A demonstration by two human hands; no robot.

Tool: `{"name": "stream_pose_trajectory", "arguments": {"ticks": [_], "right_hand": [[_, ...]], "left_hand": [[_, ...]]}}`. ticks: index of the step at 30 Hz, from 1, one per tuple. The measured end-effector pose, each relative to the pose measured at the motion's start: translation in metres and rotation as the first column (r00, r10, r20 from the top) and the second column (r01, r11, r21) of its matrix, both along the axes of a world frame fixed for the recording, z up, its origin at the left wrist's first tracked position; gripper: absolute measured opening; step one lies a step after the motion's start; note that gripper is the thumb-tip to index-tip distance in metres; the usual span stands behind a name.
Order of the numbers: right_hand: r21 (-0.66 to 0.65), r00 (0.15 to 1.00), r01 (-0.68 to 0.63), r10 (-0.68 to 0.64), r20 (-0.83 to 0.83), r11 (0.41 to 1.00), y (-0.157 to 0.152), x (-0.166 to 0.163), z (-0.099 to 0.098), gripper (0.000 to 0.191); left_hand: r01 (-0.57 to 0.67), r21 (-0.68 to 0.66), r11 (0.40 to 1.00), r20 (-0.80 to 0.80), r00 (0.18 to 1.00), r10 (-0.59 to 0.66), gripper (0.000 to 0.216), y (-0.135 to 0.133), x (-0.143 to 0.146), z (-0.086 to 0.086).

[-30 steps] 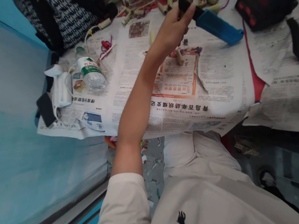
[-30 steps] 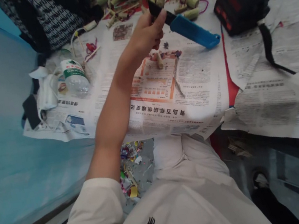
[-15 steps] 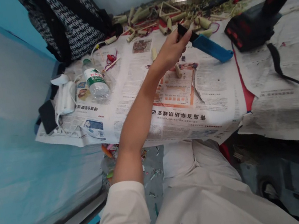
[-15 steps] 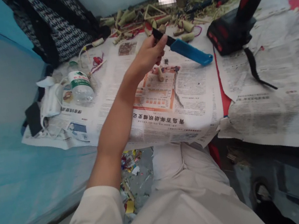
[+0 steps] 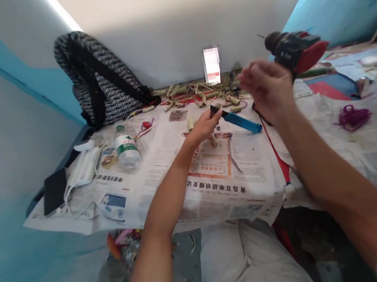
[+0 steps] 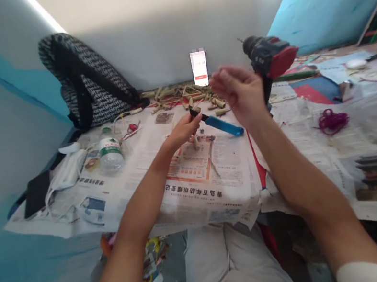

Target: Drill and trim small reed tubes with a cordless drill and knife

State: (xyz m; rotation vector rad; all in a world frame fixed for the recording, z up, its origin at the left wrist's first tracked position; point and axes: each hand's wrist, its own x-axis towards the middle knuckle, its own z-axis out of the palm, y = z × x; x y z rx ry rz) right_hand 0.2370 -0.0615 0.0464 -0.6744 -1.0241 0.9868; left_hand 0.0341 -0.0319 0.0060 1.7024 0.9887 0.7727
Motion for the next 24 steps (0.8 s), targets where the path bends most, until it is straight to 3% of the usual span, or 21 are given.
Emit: {"name": "stream_pose_trajectory", "arguments": {"ticks": [6, 12, 24], "right_hand": [[-0.076, 0.974, -0.157, 0.141, -0.179, 0.985, -0.004, -0.011, -0.015, 0.01], [-0.091, 0.958, -0.242, 0.223, -0.182, 0.966, -0.014, -0.005, -0.009, 0.022], [-0.22, 0.992, -0.086, 0.103, 0.067, 0.972, -0.016, 0.001, -0.007, 0.047]], "left_hand": [[-0.021, -0.066, 0.998, 0.007, 1.0, 0.021, 0.029, 0.006, 0.002, -0.007], [-0.052, -0.033, 0.998, 0.012, 0.999, 0.052, 0.031, 0.011, 0.003, -0.013], [-0.018, -0.04, 0.999, 0.002, 1.0, 0.018, 0.032, 0.011, -0.001, -0.016]]}}
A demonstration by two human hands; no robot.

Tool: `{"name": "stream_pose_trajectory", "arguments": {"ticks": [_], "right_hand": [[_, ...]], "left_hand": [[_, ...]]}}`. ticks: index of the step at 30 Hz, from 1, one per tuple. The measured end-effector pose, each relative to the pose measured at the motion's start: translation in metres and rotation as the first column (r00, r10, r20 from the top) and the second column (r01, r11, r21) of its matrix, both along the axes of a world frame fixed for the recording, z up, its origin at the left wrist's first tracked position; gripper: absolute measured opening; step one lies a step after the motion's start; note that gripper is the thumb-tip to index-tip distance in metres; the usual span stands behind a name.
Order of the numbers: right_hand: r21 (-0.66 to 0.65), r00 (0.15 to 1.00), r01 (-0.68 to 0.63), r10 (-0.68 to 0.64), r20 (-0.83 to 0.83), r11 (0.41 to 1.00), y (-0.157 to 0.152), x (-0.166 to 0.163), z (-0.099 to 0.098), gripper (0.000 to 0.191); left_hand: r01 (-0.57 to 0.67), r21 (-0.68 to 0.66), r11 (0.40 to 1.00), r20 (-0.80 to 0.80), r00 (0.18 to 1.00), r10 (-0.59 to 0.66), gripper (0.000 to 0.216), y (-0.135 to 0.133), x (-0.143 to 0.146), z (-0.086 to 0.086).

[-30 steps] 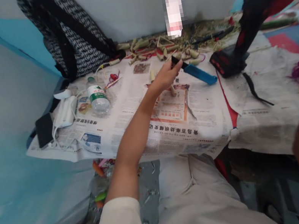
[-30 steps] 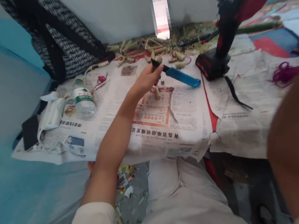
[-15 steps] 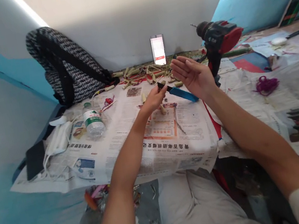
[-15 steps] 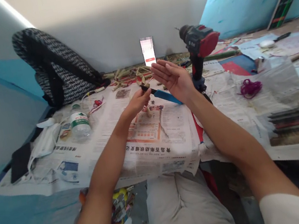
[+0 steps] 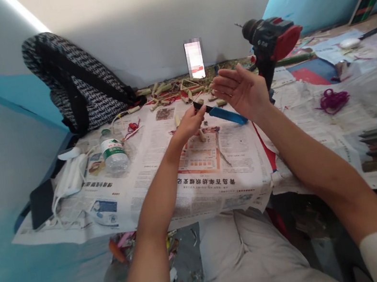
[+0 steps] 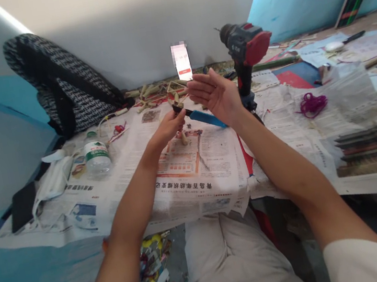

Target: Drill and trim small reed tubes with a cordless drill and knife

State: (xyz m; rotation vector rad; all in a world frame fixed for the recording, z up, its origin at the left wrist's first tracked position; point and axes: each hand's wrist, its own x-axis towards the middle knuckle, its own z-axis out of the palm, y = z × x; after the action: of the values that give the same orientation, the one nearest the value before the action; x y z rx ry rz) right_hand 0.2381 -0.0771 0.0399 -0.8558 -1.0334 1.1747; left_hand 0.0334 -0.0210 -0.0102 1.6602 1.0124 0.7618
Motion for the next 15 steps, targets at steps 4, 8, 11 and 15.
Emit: {"name": "stream_pose_trajectory", "arguments": {"ticks": [4, 8, 11, 15], "right_hand": [[-0.025, 0.995, 0.063, -0.061, 0.082, 0.998, 0.001, 0.002, 0.0, 0.053], [-0.05, 0.995, 0.039, -0.035, 0.091, 0.998, 0.004, 0.002, -0.004, 0.065], [-0.065, 0.99, -0.019, 0.028, 0.139, 0.998, 0.01, 0.001, -0.011, 0.083], [0.106, 0.874, 0.168, -0.198, 0.444, 0.98, 0.019, -0.001, -0.025, 0.074]], "left_hand": [[-0.03, -0.004, 1.0, -0.028, 0.999, 0.03, 0.031, -0.004, 0.002, 0.005], [-0.087, -0.05, 0.995, -0.038, 0.996, 0.085, 0.033, -0.009, 0.006, 0.01], [-0.11, -0.047, 0.993, -0.043, 0.993, 0.108, 0.031, -0.008, 0.007, 0.011], [-0.131, 0.013, 0.991, -0.074, 0.989, 0.132, 0.03, -0.003, 0.007, 0.009]]}}
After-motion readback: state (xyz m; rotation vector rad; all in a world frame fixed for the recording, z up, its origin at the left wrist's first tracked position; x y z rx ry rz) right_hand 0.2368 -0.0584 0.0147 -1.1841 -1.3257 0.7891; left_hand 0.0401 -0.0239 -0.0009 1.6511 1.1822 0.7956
